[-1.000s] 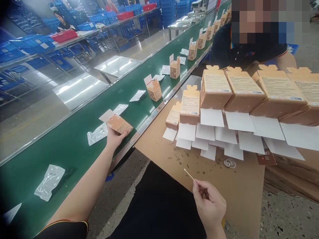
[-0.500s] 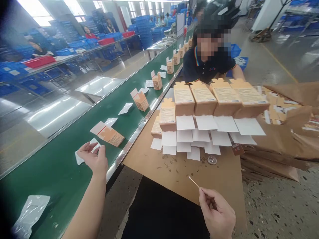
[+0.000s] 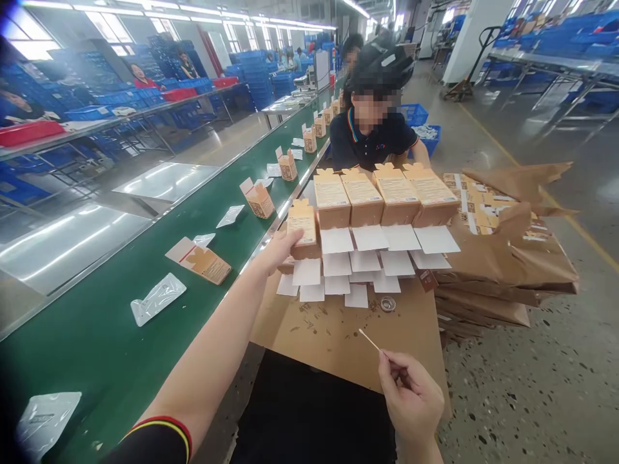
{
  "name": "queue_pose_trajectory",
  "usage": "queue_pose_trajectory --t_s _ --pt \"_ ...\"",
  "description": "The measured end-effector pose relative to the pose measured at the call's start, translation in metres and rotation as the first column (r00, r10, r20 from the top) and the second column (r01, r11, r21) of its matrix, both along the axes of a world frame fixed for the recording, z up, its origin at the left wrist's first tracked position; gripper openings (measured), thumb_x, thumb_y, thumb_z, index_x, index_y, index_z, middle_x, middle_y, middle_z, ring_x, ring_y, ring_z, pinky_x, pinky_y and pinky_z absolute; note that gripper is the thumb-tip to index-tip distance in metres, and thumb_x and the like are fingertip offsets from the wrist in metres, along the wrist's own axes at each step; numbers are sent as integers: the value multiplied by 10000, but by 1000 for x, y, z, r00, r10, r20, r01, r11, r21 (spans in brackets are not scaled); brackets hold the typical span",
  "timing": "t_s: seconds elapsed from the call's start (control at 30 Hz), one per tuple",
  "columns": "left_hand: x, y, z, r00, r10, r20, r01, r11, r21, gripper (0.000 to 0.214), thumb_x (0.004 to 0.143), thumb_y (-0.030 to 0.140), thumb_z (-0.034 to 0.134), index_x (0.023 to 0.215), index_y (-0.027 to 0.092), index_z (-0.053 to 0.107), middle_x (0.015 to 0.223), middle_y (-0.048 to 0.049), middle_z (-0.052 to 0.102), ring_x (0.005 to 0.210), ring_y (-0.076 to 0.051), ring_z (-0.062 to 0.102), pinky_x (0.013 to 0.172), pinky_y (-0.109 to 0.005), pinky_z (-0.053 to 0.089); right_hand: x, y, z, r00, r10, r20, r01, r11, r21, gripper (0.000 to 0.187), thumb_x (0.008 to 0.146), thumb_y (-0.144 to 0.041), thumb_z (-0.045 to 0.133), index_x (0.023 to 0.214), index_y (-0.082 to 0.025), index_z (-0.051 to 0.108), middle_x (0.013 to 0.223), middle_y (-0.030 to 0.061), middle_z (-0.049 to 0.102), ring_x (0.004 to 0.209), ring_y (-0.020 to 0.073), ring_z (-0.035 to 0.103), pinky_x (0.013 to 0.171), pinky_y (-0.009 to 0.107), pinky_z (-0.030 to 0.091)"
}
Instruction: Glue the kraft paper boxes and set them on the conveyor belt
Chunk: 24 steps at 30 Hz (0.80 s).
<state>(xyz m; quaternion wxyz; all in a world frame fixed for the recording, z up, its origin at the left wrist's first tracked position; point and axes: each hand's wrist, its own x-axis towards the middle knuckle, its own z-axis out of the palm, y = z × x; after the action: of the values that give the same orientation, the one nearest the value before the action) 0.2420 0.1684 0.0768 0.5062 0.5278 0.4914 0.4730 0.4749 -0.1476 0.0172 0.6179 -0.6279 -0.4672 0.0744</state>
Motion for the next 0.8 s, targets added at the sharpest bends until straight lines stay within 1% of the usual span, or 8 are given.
queue_pose_trajectory --t_s 0.1,0.23,0.33,0.43,0.5,0.57,0.67,0.8 --pt "-24 -14 13 999 23 -23 -25 996 -87 502 828 570 954 1203 249 865 1457 -153 811 1608 -506 590 1334 -628 485 18 2 -4 998 -54 14 54 998 14 333 1016 -512 904 842 -230 874 672 40 772 475 167 657 474 280 591" --pt "-64 -56 23 979 -17 205 49 988 -148 661 815 604 945 1327 199 836 1477 -167 820 1507 -505 693 1298 -667 554 51 24 -10 981 -168 95 173 984 -50 450 1012 -619 850 789 -228 843 653 55 761 509 177 663 513 289 592" --pt "-87 -102 7 949 11 315 63 973 -223 784 739 542 996 1426 217 805 1477 -161 829 1546 -524 667 1293 -679 580 72 41 -14 967 -178 181 204 969 -142 473 1009 -645 798 804 -222 845 636 50 748 517 178 659 544 287 592" --pt "-98 -143 -24 958 97 270 4 936 -351 865 667 480 1055 1458 260 785 1481 -151 834 1544 -540 669 1267 -693 606 82 51 -18 960 -119 253 177 959 -222 432 1024 -590 739 810 -227 837 649 50 753 529 181 661 563 287 584" --pt "-99 -161 -43 964 134 231 -26 909 -416 869 650 496 1091 1424 240 790 1487 -171 830 1520 -549 687 1260 -698 605 84 57 -20 957 -61 285 142 951 -274 426 1024 -575 709 797 -232 821 658 50 753 535 182 660 566 285 573" --pt "-95 -170 -56 968 136 210 -32 899 -437 876 633 495 1129 1385 204 788 1485 -199 828 1512 -539 698 1278 -678 586 85 63 -21 955 -7 297 105 943 -317 453 1023 -600 685 777 -237 796 653 50 744 543 185 664 564 285 561" --pt "-88 -171 -66 980 84 182 0 909 -418 923 598 436 1172 1388 187 765 1482 -216 826 1500 -509 717 1295 -657 565 85 71 -21 950 39 309 75 934 -349 530 1019 -672 654 718 -246 750 603 44 705 520 188 646 544 290 542" --pt "-82 -169 -72 983 100 151 -42 935 -352 946 588 464 1177 1394 215 747 1467 -192 834 1480 -485 736 1289 -652 567 78 64 -18 951 -37 307 131 948 -291 534 1014 -686 695 746 -235 794 610 54 723 516 187 652 543 295 563"
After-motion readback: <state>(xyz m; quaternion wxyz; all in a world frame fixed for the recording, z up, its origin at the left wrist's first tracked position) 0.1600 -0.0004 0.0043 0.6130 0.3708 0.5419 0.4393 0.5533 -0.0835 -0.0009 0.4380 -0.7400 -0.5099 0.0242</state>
